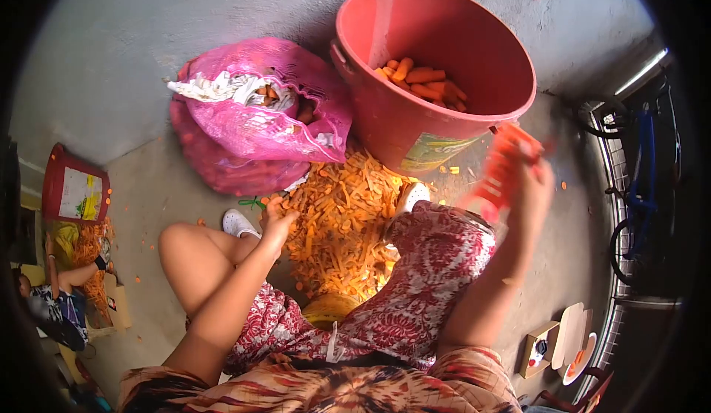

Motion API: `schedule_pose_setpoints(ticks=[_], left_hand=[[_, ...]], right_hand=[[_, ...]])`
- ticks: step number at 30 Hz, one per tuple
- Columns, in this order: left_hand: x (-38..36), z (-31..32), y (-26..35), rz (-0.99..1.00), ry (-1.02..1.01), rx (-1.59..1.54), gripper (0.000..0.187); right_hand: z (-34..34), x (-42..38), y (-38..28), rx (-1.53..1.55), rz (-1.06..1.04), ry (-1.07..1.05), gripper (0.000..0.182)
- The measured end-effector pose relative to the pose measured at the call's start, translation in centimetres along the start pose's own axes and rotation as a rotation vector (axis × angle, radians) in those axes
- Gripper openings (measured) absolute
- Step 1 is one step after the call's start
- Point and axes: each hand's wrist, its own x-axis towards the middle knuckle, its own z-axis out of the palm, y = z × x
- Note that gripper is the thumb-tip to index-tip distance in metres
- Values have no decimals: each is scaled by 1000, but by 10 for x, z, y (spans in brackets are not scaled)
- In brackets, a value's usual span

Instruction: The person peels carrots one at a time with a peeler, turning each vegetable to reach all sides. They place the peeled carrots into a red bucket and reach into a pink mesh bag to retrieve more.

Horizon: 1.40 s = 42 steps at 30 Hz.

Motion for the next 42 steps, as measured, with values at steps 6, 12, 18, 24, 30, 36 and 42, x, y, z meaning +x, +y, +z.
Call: schedule_pose_setpoints(ticks=[6, 12, 18, 24, 30, 36, 42], left_hand=[[6, 21, -5, 4, -248, 116, 49], [15, 25, -16, 333, -257, 382, 33], [7, 16, -31, 262, -537, 213, 25], [-7, -6, -39, 173, -596, 480, 25], [0, -8, -70, 274, -583, 472, 22], [-4, -2, -67, 293, -600, 448, 20], [-19, -21, -75, 176, -511, 689, 23]], right_hand=[[-142, -19, 112, -3, 150, 116, 38], [-160, -148, 412, 506, 1246, -252, 31], [-68, -174, 473, 346, 1147, 94, 13], [-61, -162, 473, 410, 1450, 307, 13], [-58, -165, 480, 427, 1489, 321, 16], [-56, -149, 487, 538, 1420, 120, 13], [-49, -137, 472, 594, 1470, 379, 18]])
